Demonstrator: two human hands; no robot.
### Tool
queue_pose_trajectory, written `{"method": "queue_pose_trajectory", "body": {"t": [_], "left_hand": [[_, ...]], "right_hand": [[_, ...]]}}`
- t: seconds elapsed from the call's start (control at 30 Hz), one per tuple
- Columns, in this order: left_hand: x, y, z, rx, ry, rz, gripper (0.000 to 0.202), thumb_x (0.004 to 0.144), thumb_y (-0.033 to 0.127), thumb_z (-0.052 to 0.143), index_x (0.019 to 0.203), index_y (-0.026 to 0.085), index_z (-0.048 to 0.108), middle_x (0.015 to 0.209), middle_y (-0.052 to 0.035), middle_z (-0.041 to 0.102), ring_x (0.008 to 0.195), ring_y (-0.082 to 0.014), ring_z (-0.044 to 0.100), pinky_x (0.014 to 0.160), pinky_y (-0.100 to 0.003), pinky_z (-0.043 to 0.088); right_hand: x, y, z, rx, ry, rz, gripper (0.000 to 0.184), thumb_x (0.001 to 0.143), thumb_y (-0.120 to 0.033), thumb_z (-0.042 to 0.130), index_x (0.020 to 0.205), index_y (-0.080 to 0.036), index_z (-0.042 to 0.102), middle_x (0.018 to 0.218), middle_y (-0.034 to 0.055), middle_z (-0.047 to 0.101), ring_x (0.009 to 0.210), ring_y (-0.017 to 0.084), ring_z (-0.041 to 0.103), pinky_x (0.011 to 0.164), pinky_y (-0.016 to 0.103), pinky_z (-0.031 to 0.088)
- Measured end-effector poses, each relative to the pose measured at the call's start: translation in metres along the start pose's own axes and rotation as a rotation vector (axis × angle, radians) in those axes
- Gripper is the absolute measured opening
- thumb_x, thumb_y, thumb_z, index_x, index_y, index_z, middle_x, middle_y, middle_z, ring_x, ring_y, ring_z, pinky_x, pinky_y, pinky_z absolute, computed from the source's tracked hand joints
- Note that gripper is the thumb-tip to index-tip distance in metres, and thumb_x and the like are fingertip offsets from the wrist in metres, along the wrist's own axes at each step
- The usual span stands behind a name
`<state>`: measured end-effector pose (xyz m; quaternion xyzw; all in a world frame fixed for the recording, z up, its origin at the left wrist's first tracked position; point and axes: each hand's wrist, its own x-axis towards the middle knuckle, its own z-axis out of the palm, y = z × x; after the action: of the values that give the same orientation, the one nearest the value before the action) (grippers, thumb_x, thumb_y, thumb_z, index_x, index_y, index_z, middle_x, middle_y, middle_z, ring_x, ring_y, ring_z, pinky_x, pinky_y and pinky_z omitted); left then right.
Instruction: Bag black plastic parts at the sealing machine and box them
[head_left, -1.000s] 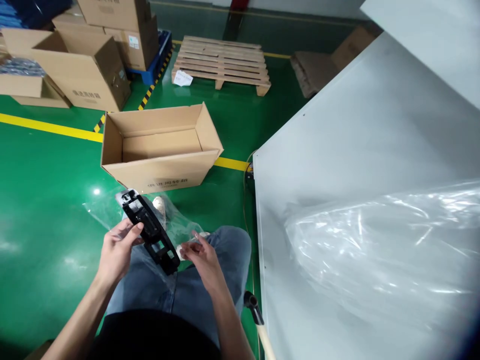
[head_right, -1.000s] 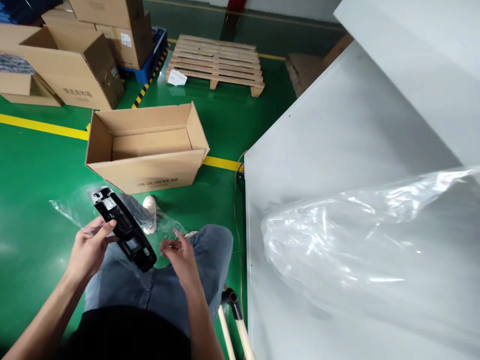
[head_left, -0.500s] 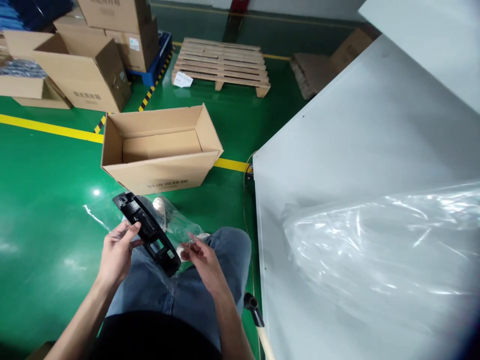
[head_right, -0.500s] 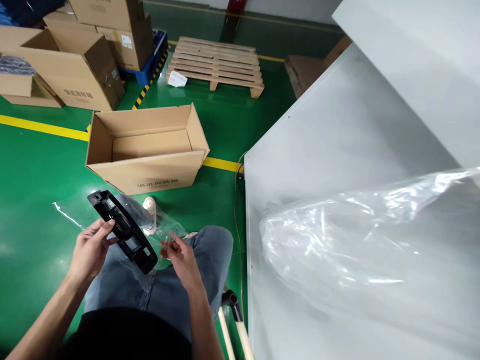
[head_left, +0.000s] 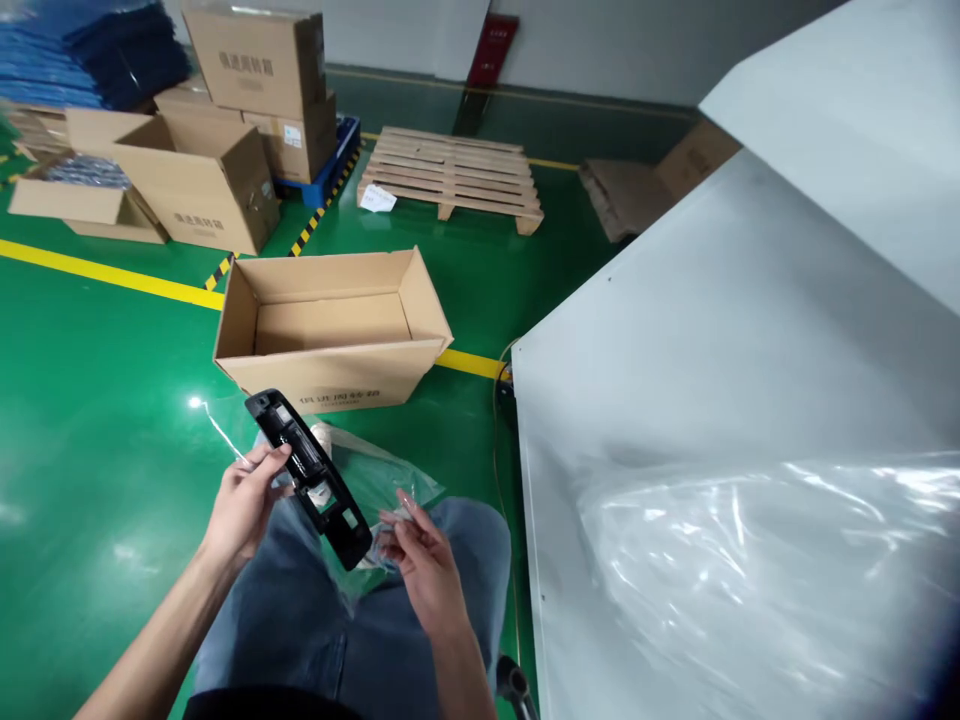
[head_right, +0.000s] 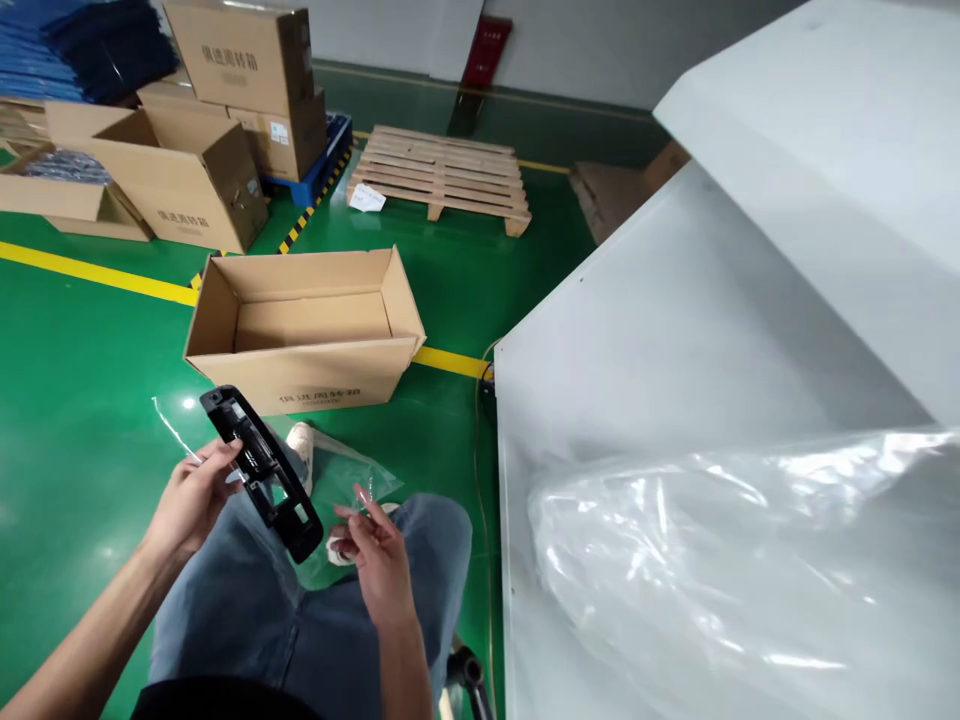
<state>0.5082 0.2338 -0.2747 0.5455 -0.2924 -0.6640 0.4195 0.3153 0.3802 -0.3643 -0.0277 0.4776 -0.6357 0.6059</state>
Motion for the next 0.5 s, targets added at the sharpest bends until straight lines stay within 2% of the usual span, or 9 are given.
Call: {"method": "queue_pose_trajectory", "body": {"t": [0.1, 0.17, 0.23, 0.3, 0.37, 0.43, 0.5], "left_hand": [[0.015, 0.013, 0.018, -0.030, -0.027, 0.026, 0.050, 0.060, 0.050, 0.101, 0.085, 0.015, 0.075, 0.090, -0.0035, 0.066, 0.075, -0.0123, 0.060, 0.056, -0.016, 0.054], [0.027, 0.023, 0.032, -0.047, -0.066, 0.024, 0.048, 0.061, 0.047, 0.100, 0.085, 0.015, 0.073, 0.084, -0.0012, 0.063, 0.070, -0.0110, 0.058, 0.054, -0.015, 0.054], [0.043, 0.035, 0.048, -0.070, -0.114, 0.024, 0.046, 0.062, 0.043, 0.100, 0.086, 0.015, 0.072, 0.079, 0.0005, 0.062, 0.065, -0.0098, 0.057, 0.052, -0.015, 0.052], [0.066, 0.049, 0.066, -0.106, -0.173, 0.036, 0.044, 0.063, 0.040, 0.099, 0.086, 0.015, 0.071, 0.076, 0.0012, 0.063, 0.059, -0.0086, 0.055, 0.049, -0.015, 0.050], [0.096, 0.065, 0.084, -0.157, -0.232, 0.050, 0.041, 0.065, 0.035, 0.098, 0.086, 0.015, 0.069, 0.074, 0.0012, 0.064, 0.056, -0.0084, 0.055, 0.046, -0.015, 0.047], [0.134, 0.080, 0.101, -0.207, -0.245, 0.064, 0.036, 0.068, 0.029, 0.096, 0.085, 0.015, 0.067, 0.068, 0.0027, 0.061, 0.052, -0.0085, 0.054, 0.044, -0.016, 0.046], [0.179, 0.092, 0.116, -0.240, -0.206, 0.074, 0.028, 0.074, 0.024, 0.090, 0.083, 0.015, 0.065, 0.064, 0.0040, 0.057, 0.049, -0.0085, 0.051, 0.044, -0.017, 0.046]], "right_hand": [[0.010, -0.010, 0.002, 0.013, 0.009, -0.061, 0.060, 0.071, -0.046, 0.097, 0.124, -0.028, 0.078, 0.107, 0.0086, 0.082, 0.076, 0.017, 0.074, 0.069, 0.031, 0.059], [0.017, -0.021, 0.005, -0.004, 0.019, -0.126, 0.064, 0.076, -0.047, 0.094, 0.134, -0.030, 0.073, 0.110, 0.0082, 0.082, 0.075, 0.015, 0.073, 0.071, 0.030, 0.058], [0.026, -0.038, 0.011, -0.050, 0.011, -0.184, 0.077, 0.081, -0.050, 0.089, 0.150, -0.031, 0.060, 0.116, 0.0095, 0.081, 0.076, 0.015, 0.073, 0.073, 0.029, 0.058], [0.038, -0.060, 0.017, -0.123, -0.028, -0.238, 0.094, 0.083, -0.054, 0.087, 0.162, -0.031, 0.043, 0.133, 0.0138, 0.076, 0.083, 0.018, 0.075, 0.078, 0.033, 0.060], [0.052, -0.081, 0.017, -0.218, -0.054, -0.298, 0.101, 0.083, -0.057, 0.085, 0.166, -0.031, 0.035, 0.146, 0.0170, 0.067, 0.094, 0.022, 0.077, 0.086, 0.038, 0.062], [0.067, -0.095, 0.007, -0.345, -0.016, -0.342, 0.092, 0.085, -0.058, 0.083, 0.163, -0.029, 0.043, 0.147, 0.0173, 0.067, 0.103, 0.026, 0.077, 0.091, 0.041, 0.063], [0.081, -0.097, -0.017, -0.528, 0.062, -0.338, 0.074, 0.088, -0.058, 0.078, 0.151, -0.026, 0.059, 0.132, 0.0156, 0.076, 0.099, 0.027, 0.079, 0.086, 0.039, 0.066]]}}
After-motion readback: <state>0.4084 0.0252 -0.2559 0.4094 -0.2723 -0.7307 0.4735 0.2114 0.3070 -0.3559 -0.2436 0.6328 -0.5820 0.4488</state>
